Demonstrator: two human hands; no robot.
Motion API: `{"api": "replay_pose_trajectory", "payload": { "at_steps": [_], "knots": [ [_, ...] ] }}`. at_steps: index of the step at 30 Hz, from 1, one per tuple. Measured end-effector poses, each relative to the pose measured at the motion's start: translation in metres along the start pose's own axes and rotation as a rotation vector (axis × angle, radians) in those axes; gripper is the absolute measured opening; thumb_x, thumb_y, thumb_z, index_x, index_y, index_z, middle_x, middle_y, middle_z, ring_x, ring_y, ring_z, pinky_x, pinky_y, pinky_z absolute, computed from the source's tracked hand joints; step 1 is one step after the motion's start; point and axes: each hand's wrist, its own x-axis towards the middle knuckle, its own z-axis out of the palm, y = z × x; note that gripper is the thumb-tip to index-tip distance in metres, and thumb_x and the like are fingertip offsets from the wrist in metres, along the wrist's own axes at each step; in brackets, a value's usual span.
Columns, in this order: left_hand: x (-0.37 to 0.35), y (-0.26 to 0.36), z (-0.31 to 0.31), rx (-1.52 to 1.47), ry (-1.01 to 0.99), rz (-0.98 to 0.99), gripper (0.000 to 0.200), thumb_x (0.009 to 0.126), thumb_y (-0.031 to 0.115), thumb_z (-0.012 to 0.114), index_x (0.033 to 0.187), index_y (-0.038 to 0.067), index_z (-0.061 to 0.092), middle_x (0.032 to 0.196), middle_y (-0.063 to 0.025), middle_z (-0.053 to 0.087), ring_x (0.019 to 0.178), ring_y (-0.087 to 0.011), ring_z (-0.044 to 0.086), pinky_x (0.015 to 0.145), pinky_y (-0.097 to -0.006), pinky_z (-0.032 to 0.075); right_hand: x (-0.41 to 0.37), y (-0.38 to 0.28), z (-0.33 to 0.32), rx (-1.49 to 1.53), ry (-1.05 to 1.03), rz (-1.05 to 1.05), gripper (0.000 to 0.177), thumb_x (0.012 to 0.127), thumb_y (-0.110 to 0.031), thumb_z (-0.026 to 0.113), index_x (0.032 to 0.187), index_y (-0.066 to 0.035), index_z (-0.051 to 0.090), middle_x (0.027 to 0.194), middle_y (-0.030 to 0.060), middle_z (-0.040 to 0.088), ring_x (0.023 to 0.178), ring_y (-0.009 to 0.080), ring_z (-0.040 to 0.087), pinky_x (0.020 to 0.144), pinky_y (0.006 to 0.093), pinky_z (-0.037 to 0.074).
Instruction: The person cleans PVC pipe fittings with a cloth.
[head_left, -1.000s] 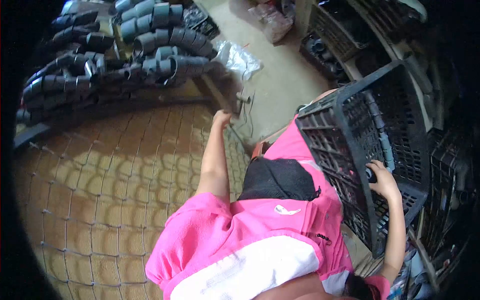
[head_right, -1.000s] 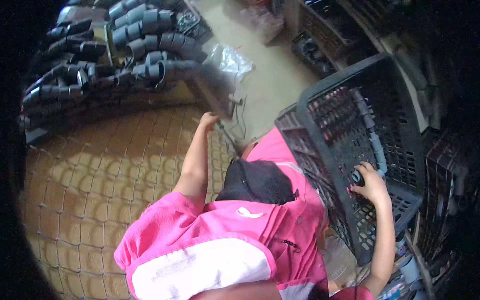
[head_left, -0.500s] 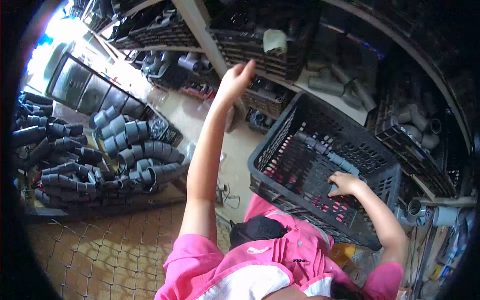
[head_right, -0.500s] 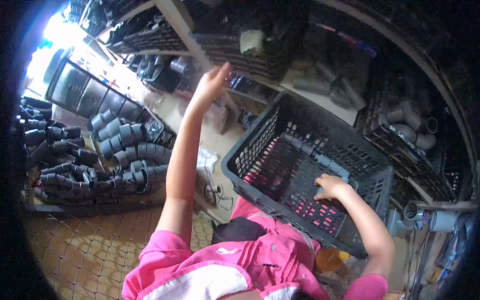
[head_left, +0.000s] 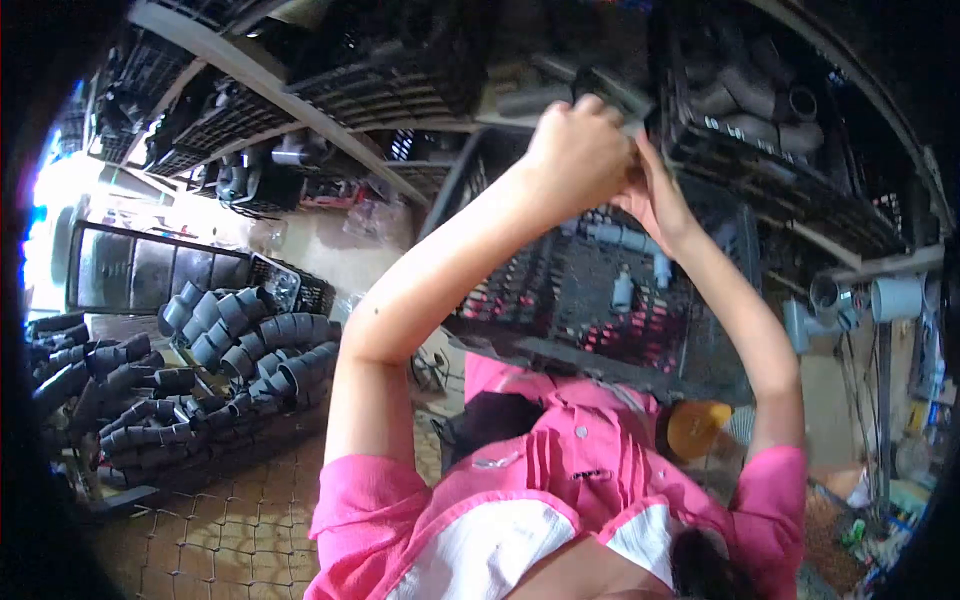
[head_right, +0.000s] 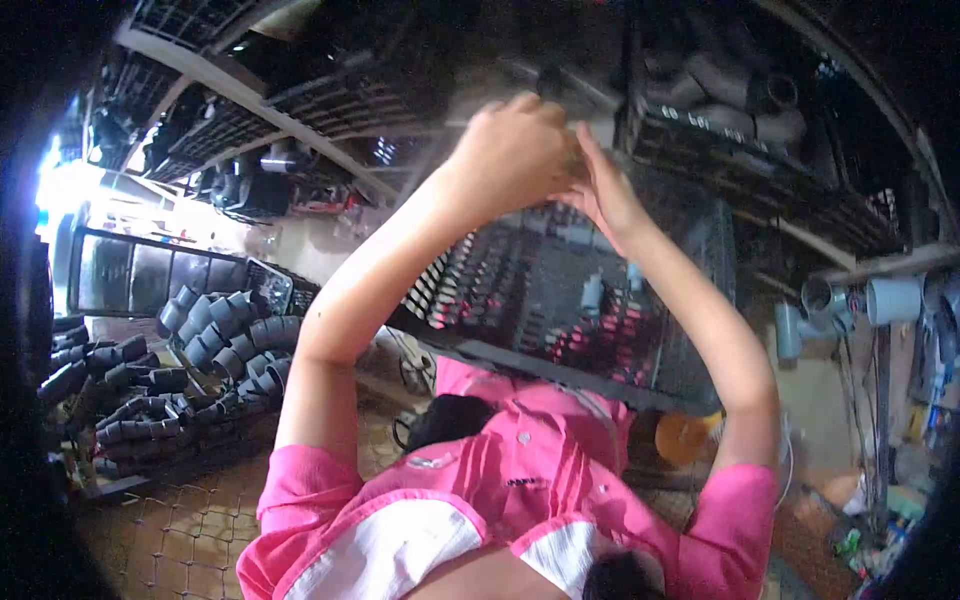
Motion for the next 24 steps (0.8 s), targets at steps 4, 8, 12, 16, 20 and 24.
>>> {"api": "replay_pose_trajectory", "payload": {
  "at_steps": [4,8,12,16,20,24],
  "knots": [
    [0.004,0.023,0.046,-0.228,-0.238,0.193,0.032,0.079,0.034,0.067,0.096,0.006,0.071,0.097,-0.0131,0.068,0.093,-0.0329,0.067,0.081,-0.0426,0.054,-0.013,0.002,-0.015,-0.21,0.347,0.217,0.051,0.096,-0.05,0.055,0.123,-0.007,0.059,0.111,0.0084,0.065,0.098,0.0154,0.063,0.081,0.029,0.051],
    [0.009,-0.011,0.122,-0.473,-0.793,0.183,0.061,0.081,0.062,0.062,0.099,0.004,0.071,0.097,-0.017,0.071,0.09,-0.0329,0.069,0.083,-0.042,0.053,0.028,0.047,-0.108,-1.175,0.116,0.172,0.046,0.099,-0.043,0.052,0.114,-0.001,0.066,0.102,0.0063,0.069,0.089,0.0121,0.062,0.082,0.0296,0.05],
    [-0.046,-0.059,0.234,-0.048,-0.835,-0.005,0.042,0.087,0.044,0.063,0.111,0.011,0.072,0.116,-0.0095,0.07,0.106,-0.0284,0.067,0.086,-0.0504,0.052,0.019,0.027,-0.082,-1.07,-0.016,0.304,0.047,0.098,-0.042,0.054,0.12,-0.001,0.064,0.108,0.0076,0.069,0.093,0.014,0.063,0.087,0.03,0.05],
    [-0.055,-0.059,0.281,0.135,-0.83,-0.247,0.033,0.087,0.031,0.064,0.114,0.013,0.071,0.126,-0.0073,0.066,0.113,-0.0294,0.064,0.085,-0.0554,0.05,0.009,0.026,-0.064,-0.77,0.03,0.263,0.048,0.096,-0.043,0.055,0.119,-0.002,0.065,0.112,0.013,0.069,0.103,0.0202,0.064,0.091,0.0335,0.048],
    [-0.04,-0.047,0.241,0.202,-0.92,-0.207,0.037,0.083,0.034,0.069,0.114,0.014,0.072,0.125,-0.0067,0.066,0.113,-0.0276,0.064,0.086,-0.0533,0.051,0.02,0.044,-0.084,-0.716,0.113,0.325,0.054,0.095,-0.045,0.056,0.121,0.001,0.062,0.114,0.0137,0.068,0.105,0.0195,0.062,0.092,0.0323,0.047],
    [-0.033,-0.063,0.193,-0.015,-1.025,-0.172,0.051,0.073,0.043,0.076,0.112,0.011,0.072,0.114,-0.0099,0.07,0.103,-0.0247,0.067,0.084,-0.0444,0.054,0.025,0.047,-0.083,-0.736,0.182,0.356,0.051,0.097,-0.044,0.056,0.118,0.001,0.063,0.108,0.0088,0.068,0.098,0.0158,0.063,0.087,0.0306,0.049]
  ]
}}
